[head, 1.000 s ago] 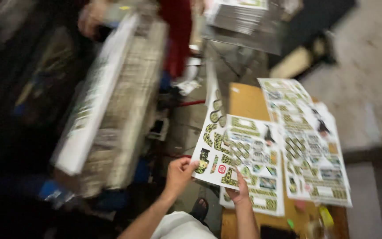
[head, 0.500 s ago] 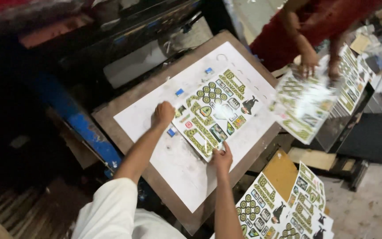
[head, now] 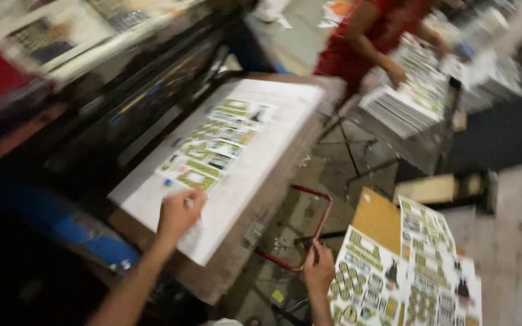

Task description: Handling, aligning, and feeding printed sticker sheets into a processing machine.

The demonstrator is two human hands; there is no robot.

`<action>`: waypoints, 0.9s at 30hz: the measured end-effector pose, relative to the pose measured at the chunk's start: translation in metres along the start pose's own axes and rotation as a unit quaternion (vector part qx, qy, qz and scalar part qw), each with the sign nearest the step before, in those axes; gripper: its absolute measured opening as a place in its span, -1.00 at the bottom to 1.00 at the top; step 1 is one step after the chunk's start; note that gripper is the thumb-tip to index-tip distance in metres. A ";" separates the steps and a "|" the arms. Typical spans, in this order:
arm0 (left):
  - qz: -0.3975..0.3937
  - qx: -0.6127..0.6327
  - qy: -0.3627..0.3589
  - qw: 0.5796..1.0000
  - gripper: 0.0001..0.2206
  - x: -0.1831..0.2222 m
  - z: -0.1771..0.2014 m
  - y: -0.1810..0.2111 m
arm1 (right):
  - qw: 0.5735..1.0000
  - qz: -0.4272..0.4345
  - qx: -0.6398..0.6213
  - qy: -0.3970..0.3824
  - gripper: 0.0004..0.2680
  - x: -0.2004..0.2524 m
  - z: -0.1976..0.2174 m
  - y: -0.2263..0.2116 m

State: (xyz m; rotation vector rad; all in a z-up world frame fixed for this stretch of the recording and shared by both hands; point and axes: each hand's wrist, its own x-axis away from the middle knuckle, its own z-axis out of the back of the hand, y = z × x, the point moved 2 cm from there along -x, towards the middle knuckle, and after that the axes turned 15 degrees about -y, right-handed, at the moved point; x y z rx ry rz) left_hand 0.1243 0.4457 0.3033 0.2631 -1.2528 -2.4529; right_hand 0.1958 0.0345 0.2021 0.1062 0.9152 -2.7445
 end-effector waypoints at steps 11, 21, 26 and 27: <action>0.059 0.074 -0.563 0.821 -0.77 0.183 -0.305 0.049 | 0.875 -0.366 0.171 -0.268 -0.31 0.169 0.011 0.141; 0.079 0.067 -0.556 0.825 -0.60 0.274 -0.505 -0.050 | 0.921 -0.307 -0.045 -0.236 -0.42 0.176 0.037 0.181; 0.308 0.236 -0.476 0.789 -0.66 0.268 -0.521 0.025 | 0.917 -0.302 -0.215 -0.145 -0.45 0.188 0.061 0.208; 0.310 0.240 -0.474 0.789 -0.66 0.269 -0.529 0.032 | 0.918 -0.300 -0.213 -0.148 -0.45 0.197 0.076 0.219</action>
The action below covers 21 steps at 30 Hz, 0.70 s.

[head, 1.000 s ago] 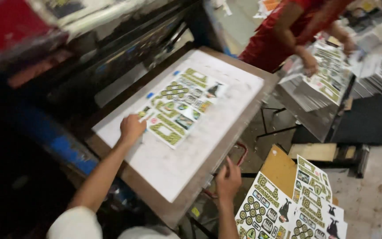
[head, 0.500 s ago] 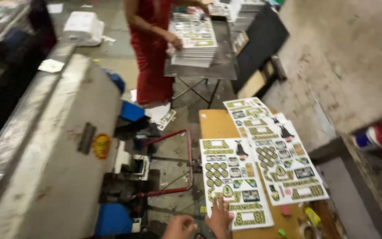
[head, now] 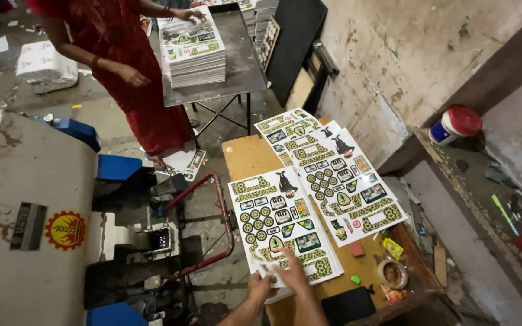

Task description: Handling, aligning, and feeding printed sticker sheets into a processing machine.

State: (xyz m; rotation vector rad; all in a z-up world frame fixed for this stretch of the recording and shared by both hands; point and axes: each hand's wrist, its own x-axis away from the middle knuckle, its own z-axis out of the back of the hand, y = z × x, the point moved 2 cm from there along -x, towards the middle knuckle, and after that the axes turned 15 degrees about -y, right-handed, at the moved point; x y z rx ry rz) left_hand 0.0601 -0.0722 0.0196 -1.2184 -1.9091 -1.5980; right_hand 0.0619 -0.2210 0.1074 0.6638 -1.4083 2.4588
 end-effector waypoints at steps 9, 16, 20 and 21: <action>-0.222 0.046 -0.041 0.973 -0.50 0.097 -0.003 0.121 | 0.975 -0.005 -0.141 0.173 -0.59 -0.020 0.056 0.173; -0.281 -0.044 0.002 0.959 -0.73 0.241 0.099 0.200 | 0.748 0.057 -0.650 -0.126 -0.74 -0.098 -0.032 0.092; -0.334 -0.002 0.131 0.933 -0.73 0.295 0.197 0.215 | 0.813 0.067 -0.553 -0.168 -0.67 -0.066 -0.052 -0.170; -0.335 0.012 0.146 0.931 -0.73 0.288 0.232 0.218 | 0.818 0.060 -0.542 -0.184 -0.67 -0.077 -0.061 -0.201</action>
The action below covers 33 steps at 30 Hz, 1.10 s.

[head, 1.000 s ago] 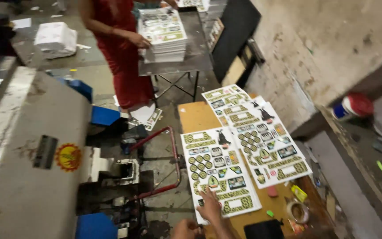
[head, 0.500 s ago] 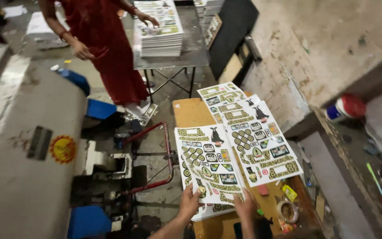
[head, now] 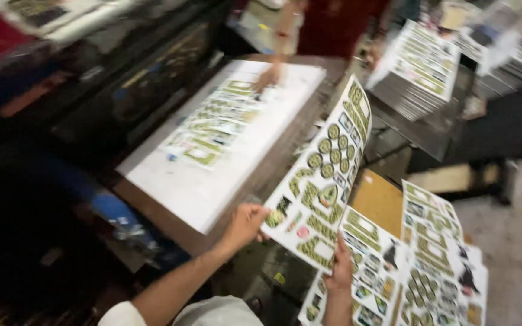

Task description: Handling, aligning, and feeding printed sticker sheets into a processing machine.

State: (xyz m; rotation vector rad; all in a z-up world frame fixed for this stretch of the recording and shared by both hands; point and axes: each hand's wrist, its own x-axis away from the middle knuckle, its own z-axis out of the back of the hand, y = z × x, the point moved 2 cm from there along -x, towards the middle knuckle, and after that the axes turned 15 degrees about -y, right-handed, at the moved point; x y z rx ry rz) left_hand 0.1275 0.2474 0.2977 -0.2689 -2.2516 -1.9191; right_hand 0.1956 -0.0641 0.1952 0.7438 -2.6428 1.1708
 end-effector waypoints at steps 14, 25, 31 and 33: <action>0.228 -0.180 0.282 0.914 -0.81 -0.132 0.288 -0.097 | 0.827 -0.017 0.562 0.027 -0.55 -0.156 -0.144 0.135; -0.065 -0.227 0.226 0.945 -0.77 0.001 0.217 0.013 | 0.604 0.146 0.773 0.127 -0.66 -0.027 -0.055 0.040; 0.034 0.036 0.042 0.998 -0.81 0.061 0.021 -0.010 | 0.497 -0.147 0.827 0.220 -0.41 0.058 0.064 0.066; 0.092 0.046 -0.022 0.994 -0.81 0.051 -0.028 -0.069 | 0.495 -0.194 0.811 0.245 -0.33 0.076 0.080 0.074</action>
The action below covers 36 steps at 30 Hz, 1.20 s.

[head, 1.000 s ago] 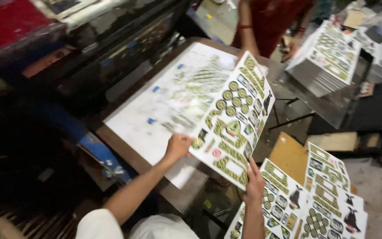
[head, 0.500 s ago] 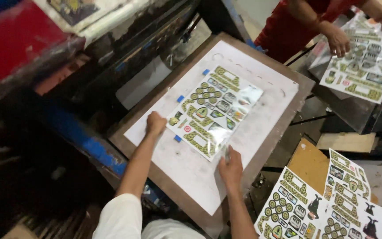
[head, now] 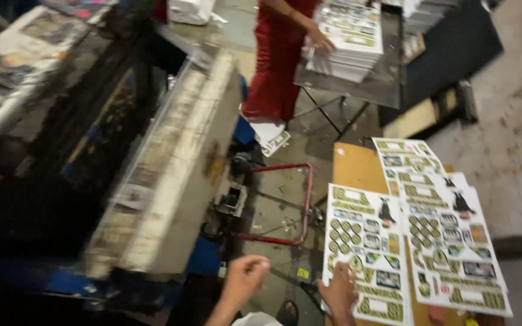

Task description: Handling, aligning, and feeding printed sticker sheets into a processing machine.

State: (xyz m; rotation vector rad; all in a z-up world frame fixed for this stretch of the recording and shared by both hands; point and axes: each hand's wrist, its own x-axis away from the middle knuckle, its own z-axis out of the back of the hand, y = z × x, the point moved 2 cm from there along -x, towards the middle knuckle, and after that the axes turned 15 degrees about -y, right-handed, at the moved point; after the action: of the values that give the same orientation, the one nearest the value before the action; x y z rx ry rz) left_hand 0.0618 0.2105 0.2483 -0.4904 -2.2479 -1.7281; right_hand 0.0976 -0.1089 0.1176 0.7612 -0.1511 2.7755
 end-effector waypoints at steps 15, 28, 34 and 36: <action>0.128 -0.126 -0.205 0.962 -0.75 -0.092 -0.187 -0.275 | 0.947 0.177 -0.267 -0.006 -0.41 -0.015 -0.024 0.075; 0.030 0.047 -0.165 0.985 -0.75 -0.077 -0.212 -0.087 | 0.770 -0.008 -0.636 -0.042 -0.54 -0.025 -0.085 0.243; -0.089 -0.077 -0.067 0.991 -0.81 -0.045 -0.110 0.011 | 0.489 0.022 -0.851 -0.187 -0.57 -0.044 -0.037 0.097; -0.112 -0.146 0.023 0.983 -0.79 -0.023 -0.068 0.051 | 0.424 0.014 -0.882 -0.205 -0.57 -0.034 0.007 0.032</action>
State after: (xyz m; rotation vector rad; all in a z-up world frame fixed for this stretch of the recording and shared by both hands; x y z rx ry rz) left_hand 0.1040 0.1544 0.3013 -0.2566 -2.0942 -2.1736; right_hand 0.1202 -0.1487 0.1048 0.5197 -2.4210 0.8309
